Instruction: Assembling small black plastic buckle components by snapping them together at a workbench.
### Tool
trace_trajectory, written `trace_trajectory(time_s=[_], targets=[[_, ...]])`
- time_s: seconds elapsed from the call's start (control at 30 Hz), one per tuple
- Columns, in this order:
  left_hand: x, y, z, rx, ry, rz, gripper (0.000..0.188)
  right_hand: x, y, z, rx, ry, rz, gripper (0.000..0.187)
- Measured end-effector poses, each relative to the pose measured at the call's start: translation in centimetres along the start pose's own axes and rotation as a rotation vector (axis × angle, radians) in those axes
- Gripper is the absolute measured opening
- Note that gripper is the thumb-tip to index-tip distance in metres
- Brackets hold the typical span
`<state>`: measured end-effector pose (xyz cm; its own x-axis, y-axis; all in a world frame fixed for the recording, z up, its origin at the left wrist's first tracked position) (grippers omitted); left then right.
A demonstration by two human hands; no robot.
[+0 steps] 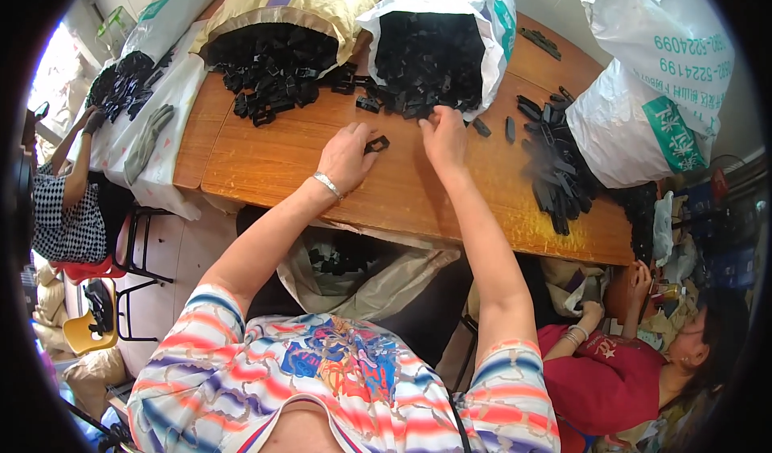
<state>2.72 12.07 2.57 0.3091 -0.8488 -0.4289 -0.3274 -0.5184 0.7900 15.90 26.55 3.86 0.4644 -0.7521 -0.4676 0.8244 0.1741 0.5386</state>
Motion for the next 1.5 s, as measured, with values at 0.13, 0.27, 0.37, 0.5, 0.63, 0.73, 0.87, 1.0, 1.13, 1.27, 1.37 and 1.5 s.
trace_trajectory(time_s=[0.13,0.27,0.37,0.5,0.63,0.73,0.87,1.0,1.13,1.27,1.37,1.5], targets=[[0.5,-0.2,0.2,-0.028,0.0,0.048,0.024,-1.1,-1.8,-2.0,0.254,-0.081,0.013,0.031],[0.2,0.0,1.3,0.003,0.048,0.081,0.024,-0.1,-2.2,-0.5,0.171,-0.072,0.066,0.026],[0.1,0.2,1.7,0.033,0.041,0.151,0.024,2.5,-2.7,5.8,-0.064,0.22,0.198,0.026],[0.0,-0.1,1.7,0.087,0.005,0.186,0.024,5.0,-3.3,9.6,-0.041,0.332,0.321,0.03],[0.0,-1.0,2.4,0.106,0.021,0.211,0.028,5.9,-4.8,8.8,0.054,0.321,0.438,0.03],[-0.1,-1.4,3.0,0.125,0.086,0.252,0.028,5.8,-5.2,8.6,0.072,0.32,0.46,0.029],[-0.1,-1.1,2.6,0.121,0.064,0.279,0.029,5.4,-4.3,8.7,0.017,0.318,0.415,0.029],[-0.1,-1.2,2.7,0.131,0.078,0.297,0.031,5.4,-4.7,8.5,0.076,0.303,0.431,0.03],[-0.2,-1.5,3.0,0.145,0.098,0.315,0.03,5.4,-4.6,8.7,0.147,0.375,0.402,0.031],[-0.2,-1.3,2.9,0.129,0.096,0.309,0.029,6.1,-5.5,8.1,0.196,0.303,0.463,0.033],[-0.3,-0.9,2.8,0.13,0.127,0.344,0.027,7.1,-5.7,9.6,0.211,0.362,0.396,0.042],[-0.5,-1.1,2.9,0.135,0.072,0.282,0.026,8.7,-5.6,8.5,0.227,0.338,0.314,0.05]])
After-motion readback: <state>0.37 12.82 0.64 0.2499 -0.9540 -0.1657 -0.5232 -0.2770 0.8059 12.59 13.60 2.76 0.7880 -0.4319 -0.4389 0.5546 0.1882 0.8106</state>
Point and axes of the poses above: each hand's wrist, its own x-axis away from the middle knuckle, its own y-axis out of the back of the hand, z = x × y, the point moved 9 cm from there along -x, towards the middle knuckle, and after that the axes turned 11 degrees about -x, right-handed, at the moved point
